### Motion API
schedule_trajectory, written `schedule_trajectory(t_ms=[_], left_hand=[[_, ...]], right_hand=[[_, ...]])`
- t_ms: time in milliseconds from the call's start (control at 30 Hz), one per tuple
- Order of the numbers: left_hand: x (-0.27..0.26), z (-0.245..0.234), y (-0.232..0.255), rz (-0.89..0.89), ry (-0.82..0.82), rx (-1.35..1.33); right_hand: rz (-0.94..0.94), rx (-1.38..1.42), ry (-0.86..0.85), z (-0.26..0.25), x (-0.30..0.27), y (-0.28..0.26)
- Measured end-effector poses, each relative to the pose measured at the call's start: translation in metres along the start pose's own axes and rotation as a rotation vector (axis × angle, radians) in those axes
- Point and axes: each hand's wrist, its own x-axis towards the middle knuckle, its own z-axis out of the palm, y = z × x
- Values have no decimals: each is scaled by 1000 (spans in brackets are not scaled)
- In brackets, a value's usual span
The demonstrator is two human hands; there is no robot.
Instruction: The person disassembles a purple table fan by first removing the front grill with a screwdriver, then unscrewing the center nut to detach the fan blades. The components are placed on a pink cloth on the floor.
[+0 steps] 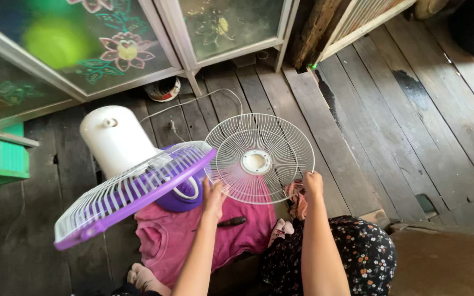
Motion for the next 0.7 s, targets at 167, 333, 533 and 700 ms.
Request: schedule_trajectory(t_ms=[167,333,533,700], left_hand=[[17,23,15,-87,-156,32],[5,32,28,-195,-191,53],[-5,2,25,-228,-103,46],[-9,-25,24,-242,-3,39]], right_hand=[[64,432,-98,31,6,12],[187,760,-36,66,26,22],[234,1023,-68,82,49,25],[220,1051,-50,89,63,19]])
